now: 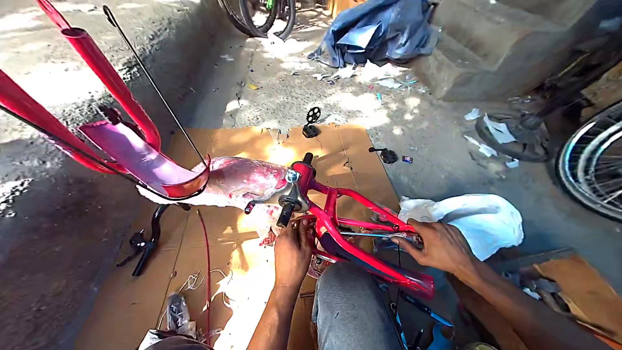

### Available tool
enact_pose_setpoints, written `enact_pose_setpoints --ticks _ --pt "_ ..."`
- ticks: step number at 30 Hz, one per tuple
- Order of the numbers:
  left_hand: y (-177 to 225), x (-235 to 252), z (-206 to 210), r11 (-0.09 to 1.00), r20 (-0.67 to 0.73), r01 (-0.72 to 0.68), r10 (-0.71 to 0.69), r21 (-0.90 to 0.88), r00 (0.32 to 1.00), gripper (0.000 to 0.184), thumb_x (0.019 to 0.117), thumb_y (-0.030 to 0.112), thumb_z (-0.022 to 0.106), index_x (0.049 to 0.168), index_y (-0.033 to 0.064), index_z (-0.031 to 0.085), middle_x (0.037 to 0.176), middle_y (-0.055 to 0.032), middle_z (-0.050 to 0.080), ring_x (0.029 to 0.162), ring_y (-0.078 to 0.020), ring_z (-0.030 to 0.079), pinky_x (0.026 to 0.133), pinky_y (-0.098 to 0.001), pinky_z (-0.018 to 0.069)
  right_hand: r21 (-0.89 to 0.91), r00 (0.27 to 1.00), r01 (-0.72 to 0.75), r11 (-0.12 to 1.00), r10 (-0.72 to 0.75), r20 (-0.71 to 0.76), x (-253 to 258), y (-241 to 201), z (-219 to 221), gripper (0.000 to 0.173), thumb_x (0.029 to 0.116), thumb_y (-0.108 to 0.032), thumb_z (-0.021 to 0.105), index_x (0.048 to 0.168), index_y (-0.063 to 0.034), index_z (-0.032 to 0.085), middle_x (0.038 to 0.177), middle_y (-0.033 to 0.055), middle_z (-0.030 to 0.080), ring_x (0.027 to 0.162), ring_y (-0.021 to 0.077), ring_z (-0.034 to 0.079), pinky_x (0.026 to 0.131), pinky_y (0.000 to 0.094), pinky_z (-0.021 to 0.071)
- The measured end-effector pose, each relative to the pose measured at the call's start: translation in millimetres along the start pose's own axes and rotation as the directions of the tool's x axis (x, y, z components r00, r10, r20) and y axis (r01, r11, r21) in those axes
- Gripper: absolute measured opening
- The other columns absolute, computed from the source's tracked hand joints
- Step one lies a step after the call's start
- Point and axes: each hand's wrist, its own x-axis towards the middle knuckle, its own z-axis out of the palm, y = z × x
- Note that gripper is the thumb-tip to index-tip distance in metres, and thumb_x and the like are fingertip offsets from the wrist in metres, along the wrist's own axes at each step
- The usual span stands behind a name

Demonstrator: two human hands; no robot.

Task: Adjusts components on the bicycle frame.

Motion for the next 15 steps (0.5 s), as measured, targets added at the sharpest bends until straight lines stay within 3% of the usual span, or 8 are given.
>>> enact_pose_setpoints --ticks 2,4,7,9,12,15 --pt "11 10 -3 0.991 0.072 -0.013 0.004 0.132 0.997 0.041 0.1082 0.037 0.045 0.091 0.0066 0.067 0.067 -0.0063 0.060 0.063 -0.0235 0.062 0.060 -0.0489 0.0530 -0.004 1.000 -0.006 1.000 0.006 0.009 -2 1 0 0.062 0.0894 -0.073 0.050 0.079 -0.0142 0.063 0.058 0.0037 0.057 0.054 0.0249 0.063 0.046 0.0444 0.0461" --pt "18 13 -4 0.976 0.098 -0.058 0.038 0.210 0.994 0.040 0.1086 0.034 0.044 0.092 0.0052 0.066 0.070 -0.0088 0.061 0.064 -0.0264 0.063 0.061 -0.0505 0.0538 -0.003 1.000 -0.014 1.000 0.015 0.020 -3 1 1 0.062 0.0904 -0.074 0.048 0.078 -0.0147 0.061 0.058 0.0035 0.055 0.054 0.0243 0.062 0.046 0.0441 0.0457" --pt "17 8 1 0.969 0.011 -0.108 0.108 0.224 0.994 0.035 0.1078 0.030 0.045 0.090 0.0058 0.064 0.070 -0.0067 0.059 0.059 -0.0227 0.061 0.055 -0.0456 0.0523 -0.007 0.999 -0.021 1.000 0.021 0.027 -1 2 0 0.061 0.0901 -0.074 0.049 0.078 -0.0151 0.059 0.057 0.0026 0.054 0.053 0.0231 0.061 0.046 0.0430 0.0453" --pt "13 5 3 0.967 -0.023 -0.140 0.148 0.211 0.989 0.034 0.1075 0.028 0.045 0.093 0.0063 0.066 0.077 -0.0061 0.061 0.064 -0.0208 0.062 0.058 -0.0439 0.0534 0.002 1.000 -0.011 1.000 0.011 0.008 0 2 0 0.060 0.0901 -0.073 0.050 0.077 -0.0149 0.059 0.055 0.0019 0.052 0.051 0.0222 0.059 0.044 0.0421 0.0441" --pt "5 4 6 0.964 0.014 -0.188 0.188 0.186 0.982 0.033 0.1064 0.025 0.047 0.098 0.0044 0.071 0.093 -0.0097 0.069 0.087 -0.0236 0.069 0.078 -0.0467 0.0578 0.001 1.000 -0.002 1.000 0.002 -0.002 1 2 -2 0.061 0.0902 -0.074 0.049 0.077 -0.0158 0.058 0.054 0.0002 0.050 0.049 0.0199 0.057 0.044 0.0403 0.0426" --pt "-1 7 5 0.965 0.004 -0.206 0.208 0.160 0.978 0.036 0.1058 0.029 0.044 0.093 0.0067 0.069 0.083 -0.0059 0.065 0.076 -0.0198 0.066 0.067 -0.0433 0.0563 0.005 1.000 -0.002 1.000 0.002 -0.003 4 1 -3 0.060 0.0905 -0.073 0.050 0.077 -0.0159 0.058 0.054 -0.0002 0.049 0.049 0.0193 0.057 0.043 0.0393 0.0421"
